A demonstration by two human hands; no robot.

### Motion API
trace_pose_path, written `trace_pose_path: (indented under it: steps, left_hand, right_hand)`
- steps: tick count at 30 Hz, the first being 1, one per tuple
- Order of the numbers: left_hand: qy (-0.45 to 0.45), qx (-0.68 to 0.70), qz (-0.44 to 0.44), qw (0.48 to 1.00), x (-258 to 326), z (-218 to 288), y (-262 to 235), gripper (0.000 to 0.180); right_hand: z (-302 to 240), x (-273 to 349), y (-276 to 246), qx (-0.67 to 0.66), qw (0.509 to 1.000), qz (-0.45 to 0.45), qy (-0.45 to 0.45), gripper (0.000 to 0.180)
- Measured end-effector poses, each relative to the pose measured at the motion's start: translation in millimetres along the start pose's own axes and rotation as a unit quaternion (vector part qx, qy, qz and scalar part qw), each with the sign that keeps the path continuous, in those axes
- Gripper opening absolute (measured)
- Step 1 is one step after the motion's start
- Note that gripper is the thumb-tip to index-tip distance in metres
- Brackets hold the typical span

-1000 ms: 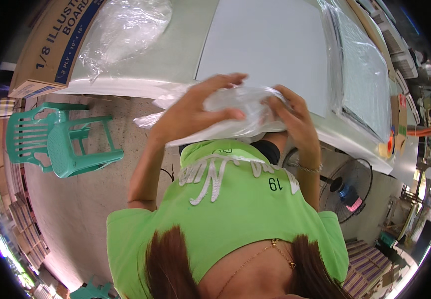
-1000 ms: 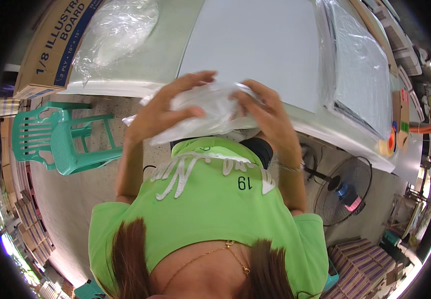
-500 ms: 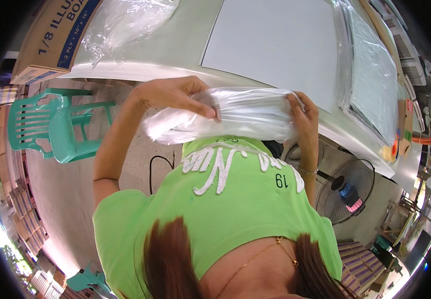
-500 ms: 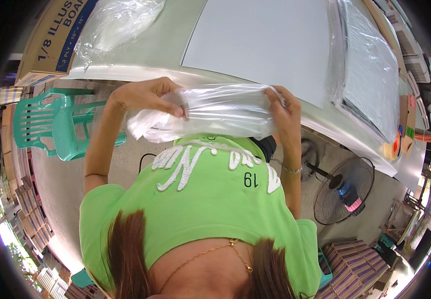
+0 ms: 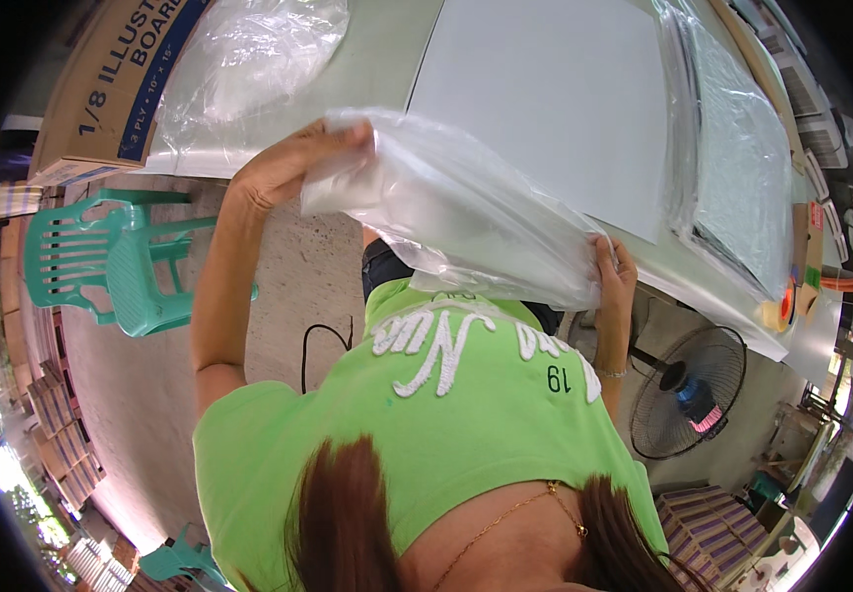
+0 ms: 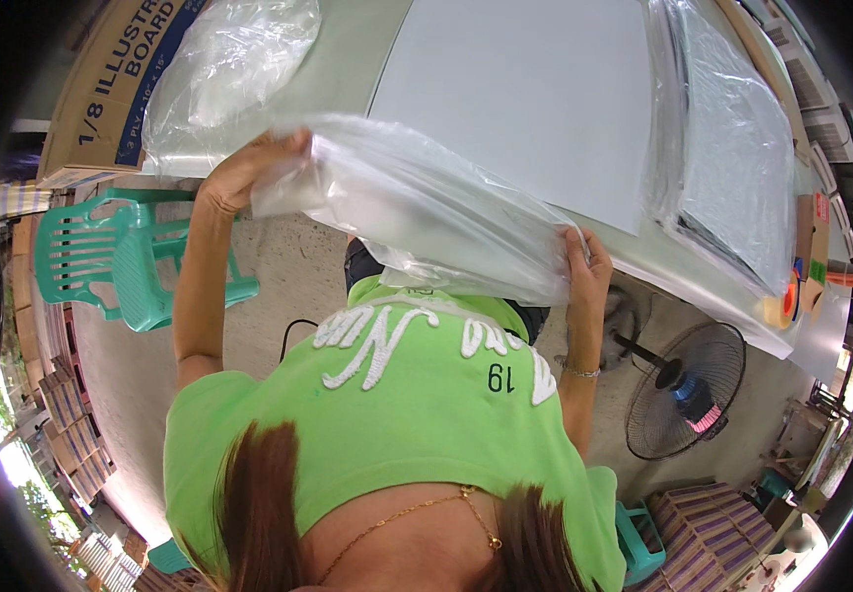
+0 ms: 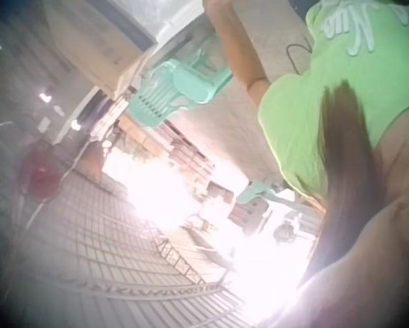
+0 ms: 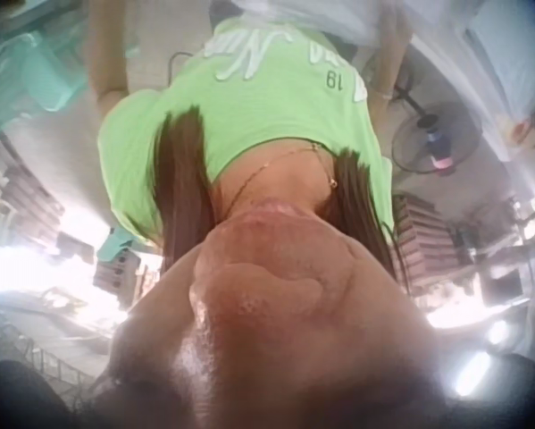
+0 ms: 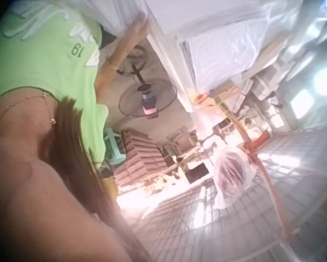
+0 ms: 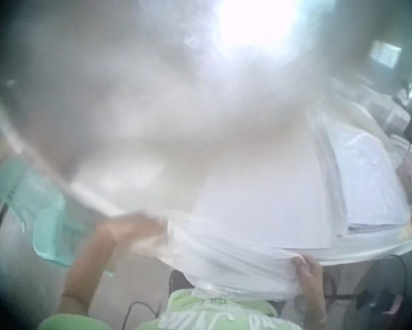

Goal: The person picks up plastic bags and slides them over illustration boards one at a time on a work table.

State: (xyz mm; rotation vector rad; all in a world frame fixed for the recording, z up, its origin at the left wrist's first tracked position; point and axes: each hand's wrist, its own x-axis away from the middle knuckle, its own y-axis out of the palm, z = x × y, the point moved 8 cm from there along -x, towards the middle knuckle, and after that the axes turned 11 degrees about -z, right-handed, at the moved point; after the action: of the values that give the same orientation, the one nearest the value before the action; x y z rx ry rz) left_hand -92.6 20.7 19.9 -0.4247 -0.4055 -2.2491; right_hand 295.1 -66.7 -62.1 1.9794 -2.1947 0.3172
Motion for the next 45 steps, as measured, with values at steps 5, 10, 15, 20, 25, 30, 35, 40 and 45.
trace_pose_path:
  steps: [5,10,15,20,25,30,35,40,45]
  left_hand:
    - [0.033,0.135,0.008,0.990,18.3,-33.9,-10.9,0.090]
    - [0.103,0.011,-0.080,0.991,20.5,-23.5,37.5,0.073]
    - [-0.011,-0.014,0.040,0.999,12.4,-68.2,18.2,0.036]
    - [0.013,0.094,0.063,0.993,8.5,-68.0,20.3,0.028]
    - [0.054,0.092,-0.003,0.994,-22.2,-37.3,43.5,0.020]
    - [0.062,0.074,-0.068,0.993,-55.8,-4.8,81.2,0.022]
    - [0.071,0.131,-0.138,0.979,-74.0,22.3,123.4,0.024]
    - [0.098,0.132,-0.154,0.974,-77.8,38.7,134.8,0.025]
    - [0.102,0.119,-0.167,0.973,-81.6,36.4,131.7,0.023]
  right_hand:
    - [11.2,8.4,-10.3,-0.070,0.996,0.051,0.029,0.020]
    - [23.6,11.8,-18.8,-0.146,0.988,0.056,0.008,0.017]
    - [27.2,17.9,-25.4,-0.173,0.981,0.084,0.013,0.019]
    - [52.6,23.6,-43.2,-0.154,0.984,0.085,0.040,0.020]
    - [18.3,22.5,-33.5,0.385,0.916,0.086,-0.073,0.027]
    - [-75.0,14.8,20.3,0.254,0.961,0.007,-0.111,0.021]
    - [-171.3,35.6,95.2,0.252,0.914,-0.109,-0.299,0.031]
    - [-189.8,37.2,113.1,0.259,0.873,-0.164,-0.380,0.037]
    - [-189.0,34.2,117.5,0.283,0.844,-0.163,-0.426,0.028]
